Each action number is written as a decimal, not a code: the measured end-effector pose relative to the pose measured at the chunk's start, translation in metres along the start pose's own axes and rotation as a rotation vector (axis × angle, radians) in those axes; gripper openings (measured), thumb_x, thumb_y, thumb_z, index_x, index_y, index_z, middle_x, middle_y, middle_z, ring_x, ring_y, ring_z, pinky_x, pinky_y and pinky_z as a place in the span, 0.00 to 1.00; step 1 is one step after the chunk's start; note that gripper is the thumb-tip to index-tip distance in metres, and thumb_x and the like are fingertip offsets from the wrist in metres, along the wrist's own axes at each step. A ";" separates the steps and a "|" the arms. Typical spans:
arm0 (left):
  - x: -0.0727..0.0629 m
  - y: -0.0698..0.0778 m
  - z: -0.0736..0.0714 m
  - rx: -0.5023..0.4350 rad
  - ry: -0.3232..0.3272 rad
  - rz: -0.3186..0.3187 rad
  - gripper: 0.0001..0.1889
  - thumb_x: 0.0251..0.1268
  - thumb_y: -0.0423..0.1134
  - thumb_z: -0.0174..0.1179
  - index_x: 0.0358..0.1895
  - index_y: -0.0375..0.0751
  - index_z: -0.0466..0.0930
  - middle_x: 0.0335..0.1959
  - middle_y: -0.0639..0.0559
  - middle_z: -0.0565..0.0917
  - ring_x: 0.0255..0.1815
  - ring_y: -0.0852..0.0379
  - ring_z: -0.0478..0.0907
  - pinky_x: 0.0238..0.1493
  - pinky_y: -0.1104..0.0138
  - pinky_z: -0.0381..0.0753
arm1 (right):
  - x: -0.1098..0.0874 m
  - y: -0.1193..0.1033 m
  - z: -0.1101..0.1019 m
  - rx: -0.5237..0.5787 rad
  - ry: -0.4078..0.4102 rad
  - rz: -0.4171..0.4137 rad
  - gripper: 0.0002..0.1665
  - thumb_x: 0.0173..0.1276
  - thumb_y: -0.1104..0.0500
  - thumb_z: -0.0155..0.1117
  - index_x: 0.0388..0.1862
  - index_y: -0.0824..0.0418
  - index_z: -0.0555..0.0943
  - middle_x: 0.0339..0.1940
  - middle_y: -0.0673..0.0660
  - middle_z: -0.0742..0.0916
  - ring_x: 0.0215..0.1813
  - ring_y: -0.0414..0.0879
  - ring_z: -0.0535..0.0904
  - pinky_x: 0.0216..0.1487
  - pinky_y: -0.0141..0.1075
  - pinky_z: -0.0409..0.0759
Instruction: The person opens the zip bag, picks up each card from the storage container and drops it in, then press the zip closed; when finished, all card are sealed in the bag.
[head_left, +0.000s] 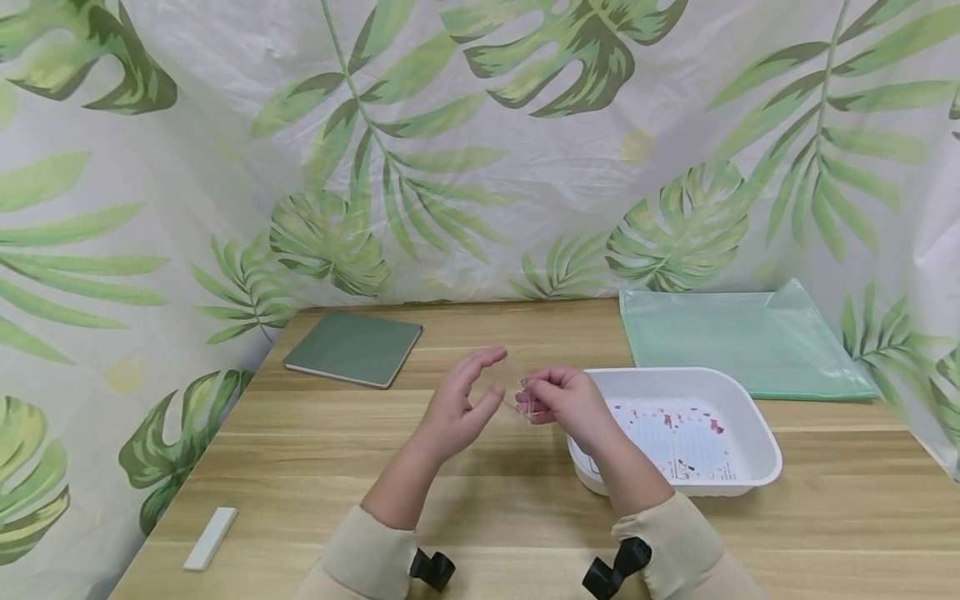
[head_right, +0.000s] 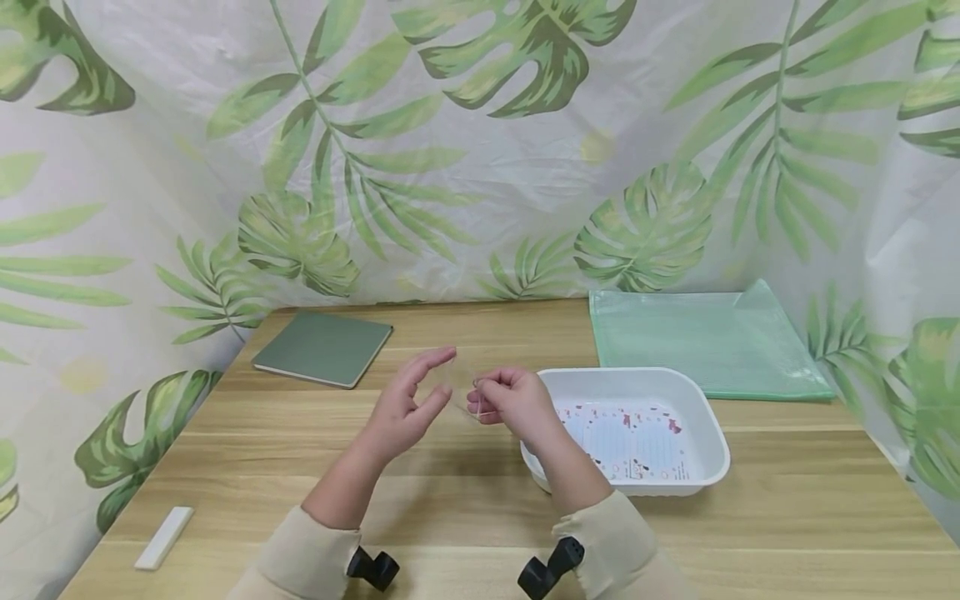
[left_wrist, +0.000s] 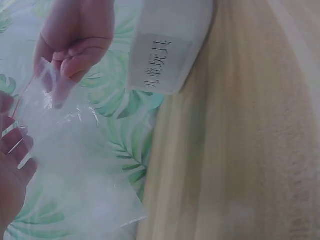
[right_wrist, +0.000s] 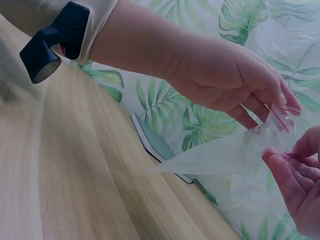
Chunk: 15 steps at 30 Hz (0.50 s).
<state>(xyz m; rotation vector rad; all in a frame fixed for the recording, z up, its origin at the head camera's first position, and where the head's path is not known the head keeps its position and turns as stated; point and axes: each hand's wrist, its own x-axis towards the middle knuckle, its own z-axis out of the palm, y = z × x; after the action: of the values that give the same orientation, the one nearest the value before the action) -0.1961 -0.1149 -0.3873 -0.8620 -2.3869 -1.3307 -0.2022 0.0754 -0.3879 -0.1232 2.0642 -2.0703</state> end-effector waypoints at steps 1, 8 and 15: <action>-0.001 -0.001 0.002 0.014 -0.018 -0.016 0.34 0.60 0.37 0.66 0.70 0.35 0.65 0.69 0.41 0.72 0.72 0.44 0.66 0.70 0.46 0.66 | 0.000 0.000 0.000 0.005 -0.006 0.001 0.17 0.70 0.64 0.55 0.48 0.79 0.78 0.30 0.54 0.89 0.31 0.37 0.85 0.34 0.32 0.85; -0.006 -0.005 0.011 0.185 -0.083 -0.063 0.69 0.33 0.49 0.82 0.79 0.44 0.42 0.75 0.41 0.61 0.75 0.40 0.56 0.72 0.42 0.58 | -0.001 0.001 0.002 0.029 -0.034 0.003 0.15 0.69 0.64 0.56 0.45 0.78 0.78 0.25 0.47 0.86 0.28 0.36 0.84 0.32 0.30 0.84; -0.007 -0.011 0.017 0.173 -0.030 -0.048 0.59 0.35 0.44 0.81 0.75 0.36 0.54 0.65 0.41 0.69 0.63 0.45 0.67 0.66 0.48 0.67 | -0.003 0.003 0.002 0.032 -0.059 0.015 0.11 0.68 0.64 0.55 0.39 0.73 0.79 0.26 0.49 0.88 0.28 0.37 0.84 0.33 0.31 0.84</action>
<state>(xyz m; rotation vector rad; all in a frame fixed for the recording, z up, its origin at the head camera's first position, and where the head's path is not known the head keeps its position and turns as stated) -0.1967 -0.1076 -0.4067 -0.7864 -2.5165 -1.1143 -0.1990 0.0738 -0.3910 -0.1607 1.9908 -2.0649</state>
